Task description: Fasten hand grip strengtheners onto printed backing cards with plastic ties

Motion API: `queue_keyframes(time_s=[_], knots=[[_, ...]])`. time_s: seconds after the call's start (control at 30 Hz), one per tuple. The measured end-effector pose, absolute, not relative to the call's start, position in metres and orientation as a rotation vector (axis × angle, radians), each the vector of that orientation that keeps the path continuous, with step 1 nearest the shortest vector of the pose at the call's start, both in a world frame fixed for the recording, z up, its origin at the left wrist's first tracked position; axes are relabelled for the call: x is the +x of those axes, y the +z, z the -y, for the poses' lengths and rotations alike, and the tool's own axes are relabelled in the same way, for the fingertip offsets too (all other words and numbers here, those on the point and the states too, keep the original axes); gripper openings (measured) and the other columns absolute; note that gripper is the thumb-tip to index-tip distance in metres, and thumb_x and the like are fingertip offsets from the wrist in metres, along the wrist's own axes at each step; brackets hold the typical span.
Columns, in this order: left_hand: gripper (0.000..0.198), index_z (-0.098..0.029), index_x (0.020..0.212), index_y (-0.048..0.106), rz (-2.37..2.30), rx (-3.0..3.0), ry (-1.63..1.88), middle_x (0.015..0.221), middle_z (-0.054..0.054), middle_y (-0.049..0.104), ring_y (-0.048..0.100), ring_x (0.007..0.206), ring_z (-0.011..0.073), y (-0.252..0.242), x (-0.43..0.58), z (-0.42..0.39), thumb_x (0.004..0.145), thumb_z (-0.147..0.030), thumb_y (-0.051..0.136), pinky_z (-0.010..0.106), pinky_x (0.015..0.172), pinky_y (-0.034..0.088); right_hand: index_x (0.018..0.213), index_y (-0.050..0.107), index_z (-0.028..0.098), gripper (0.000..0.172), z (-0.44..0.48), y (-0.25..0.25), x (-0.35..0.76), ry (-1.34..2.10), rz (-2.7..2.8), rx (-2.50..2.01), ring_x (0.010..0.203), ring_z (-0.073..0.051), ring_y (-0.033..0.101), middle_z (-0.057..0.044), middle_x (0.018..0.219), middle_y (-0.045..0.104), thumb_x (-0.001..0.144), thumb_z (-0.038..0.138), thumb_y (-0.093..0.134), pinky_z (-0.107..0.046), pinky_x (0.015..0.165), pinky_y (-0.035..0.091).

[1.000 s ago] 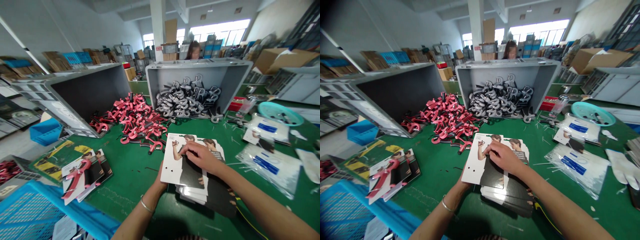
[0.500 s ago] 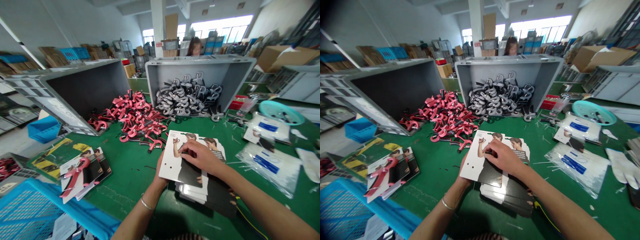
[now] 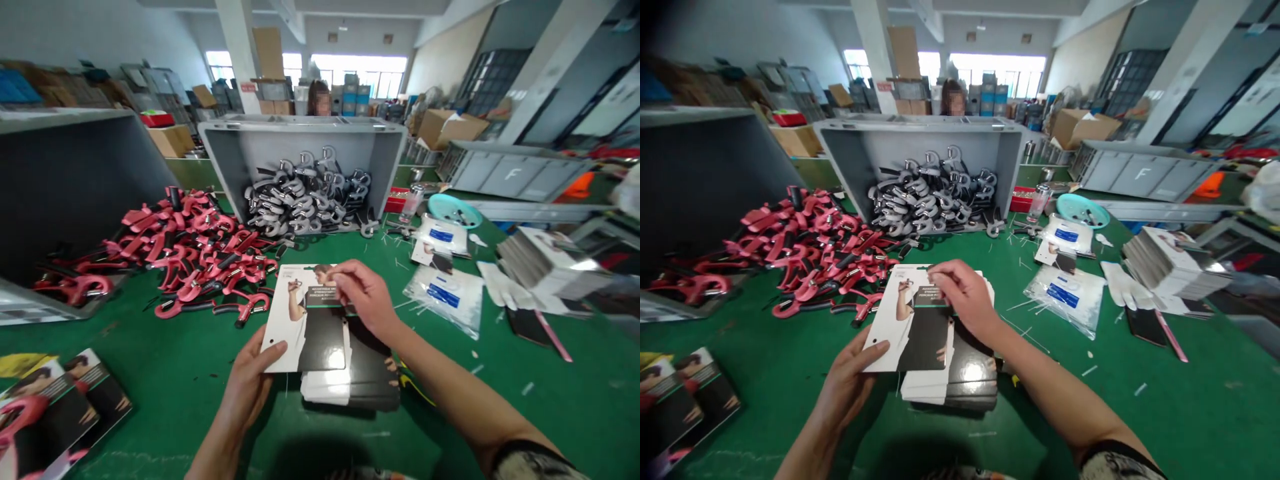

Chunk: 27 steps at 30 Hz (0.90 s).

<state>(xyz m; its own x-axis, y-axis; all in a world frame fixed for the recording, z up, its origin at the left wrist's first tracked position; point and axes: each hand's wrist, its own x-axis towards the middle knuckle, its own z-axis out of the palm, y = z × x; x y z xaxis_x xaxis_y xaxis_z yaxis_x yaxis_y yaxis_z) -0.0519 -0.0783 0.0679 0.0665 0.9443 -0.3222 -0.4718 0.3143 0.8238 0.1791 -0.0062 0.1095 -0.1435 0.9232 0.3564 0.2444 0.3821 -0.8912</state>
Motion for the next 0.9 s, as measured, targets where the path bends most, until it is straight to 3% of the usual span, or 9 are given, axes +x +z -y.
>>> queue_keyframes(time_s=[0.1, 0.17, 0.23, 0.33, 0.43, 0.6, 0.7, 0.77, 0.9], knots=[[0.073, -0.017, 0.133, 0.059, -1.052, 0.611, 1.09, 0.109, 0.011, 0.074, 0.072, 0.077, 0.0245, 0.07, -0.066, 0.074, 0.064, -0.021, 0.082, 0.029, 0.066, 0.057, 0.12, 0.053, 0.022, 0.028, 0.012, 0.082, 0.25, 0.484, 1.595, -1.324, 0.071, -0.014, 0.058, -0.007, 0.105, 0.065, 0.099, 0.036, 0.042, -0.029, 0.065, 0.049], [0.074, -0.016, 0.132, 0.06, -1.054, 0.64, 0.983, 0.098, 0.011, 0.076, 0.069, 0.061, 0.0222, 0.073, -0.077, 0.067, 0.062, -0.019, 0.083, 0.029, 0.054, 0.056, 0.108, 0.061, 0.02, 0.022, 0.014, 0.054, 0.3, 0.245, 1.898, -1.573, 0.085, -0.02, 0.059, -0.008, 0.1, 0.065, 0.097, 0.03, 0.044, -0.035, 0.078, 0.049], [0.072, -0.016, 0.131, 0.061, -1.006, 0.69, 0.895, 0.088, 0.011, 0.076, 0.065, 0.052, 0.0206, 0.078, -0.081, 0.057, 0.063, -0.018, 0.082, 0.028, 0.045, 0.053, 0.095, 0.066, 0.019, 0.014, 0.015, 0.028, 0.337, 0.222, 2.01, -1.636, 0.088, -0.025, 0.058, -0.009, 0.092, 0.067, 0.089, 0.024, 0.054, -0.04, 0.082, 0.046], [0.064, -0.014, 0.128, 0.064, -0.943, 0.754, 0.844, 0.079, 0.01, 0.074, 0.064, 0.051, 0.0193, 0.084, -0.071, 0.043, 0.066, -0.018, 0.08, 0.025, 0.041, 0.05, 0.082, 0.067, 0.019, 0.007, 0.013, 0.004, 0.358, 0.195, 2.063, -1.657, 0.085, -0.026, 0.055, -0.011, 0.086, 0.068, 0.084, 0.02, 0.06, -0.04, 0.081, 0.044], [0.05, -0.013, 0.117, 0.069, -0.973, 0.713, 0.955, 0.083, 0.01, 0.074, 0.065, 0.057, 0.0168, 0.083, -0.056, 0.038, 0.069, -0.022, 0.08, 0.022, 0.046, 0.052, 0.077, 0.066, 0.02, 0.013, -0.002, -0.001, 0.355, 0.143, 2.046, -1.648, 0.083, -0.026, 0.055, -0.011, 0.081, 0.068, 0.087, 0.025, 0.059, -0.04, 0.08, 0.044], [0.039, -0.013, 0.109, 0.07, -1.086, 0.638, 1.238, 0.111, 0.011, 0.073, 0.07, 0.088, 0.0194, 0.082, -0.055, 0.044, 0.072, -0.023, 0.078, 0.027, 0.076, 0.057, 0.09, 0.069, 0.019, 0.024, -0.05, 0.034, 0.348, 0.068, 1.869, -1.603, 0.087, -0.027, 0.06, -0.011, 0.091, 0.071, 0.093, 0.032, 0.049, -0.045, 0.083, 0.044], [0.034, -0.012, 0.104, 0.071, -1.072, 0.772, 1.202, 0.105, 0.011, 0.074, 0.07, 0.085, 0.0198, 0.089, -0.066, 0.039, 0.072, -0.021, 0.077, 0.028, 0.077, 0.055, 0.1, 0.068, 0.02, 0.028, -0.065, 0.082, 0.32, 0.128, 1.758, -1.527, 0.077, -0.023, 0.062, -0.008, 0.094, 0.071, 0.093, 0.039, 0.049, -0.039, 0.073, 0.047], [0.03, -0.011, 0.1, 0.072, -1.056, 0.842, 1.094, 0.098, 0.011, 0.075, 0.07, 0.081, 0.0202, 0.094, -0.073, 0.031, 0.07, -0.018, 0.075, 0.028, 0.074, 0.055, 0.103, 0.066, 0.021, 0.026, -0.059, 0.114, 0.287, 0.367, 1.763, -1.414, 0.066, -0.019, 0.061, -0.004, 0.086, 0.07, 0.091, 0.041, 0.055, -0.033, 0.065, 0.048], [0.027, -0.012, 0.097, 0.073, -0.944, 0.897, 0.913, 0.091, 0.01, 0.074, 0.069, 0.079, 0.0201, 0.088, -0.074, 0.016, 0.071, -0.019, 0.072, 0.027, 0.07, 0.053, 0.096, 0.069, 0.023, 0.017, -0.022, 0.149, 0.217, 0.685, 2.125, -1.1, 0.076, -0.018, 0.062, -0.004, 0.093, 0.069, 0.09, 0.035, 0.058, -0.03, 0.071, 0.049]])
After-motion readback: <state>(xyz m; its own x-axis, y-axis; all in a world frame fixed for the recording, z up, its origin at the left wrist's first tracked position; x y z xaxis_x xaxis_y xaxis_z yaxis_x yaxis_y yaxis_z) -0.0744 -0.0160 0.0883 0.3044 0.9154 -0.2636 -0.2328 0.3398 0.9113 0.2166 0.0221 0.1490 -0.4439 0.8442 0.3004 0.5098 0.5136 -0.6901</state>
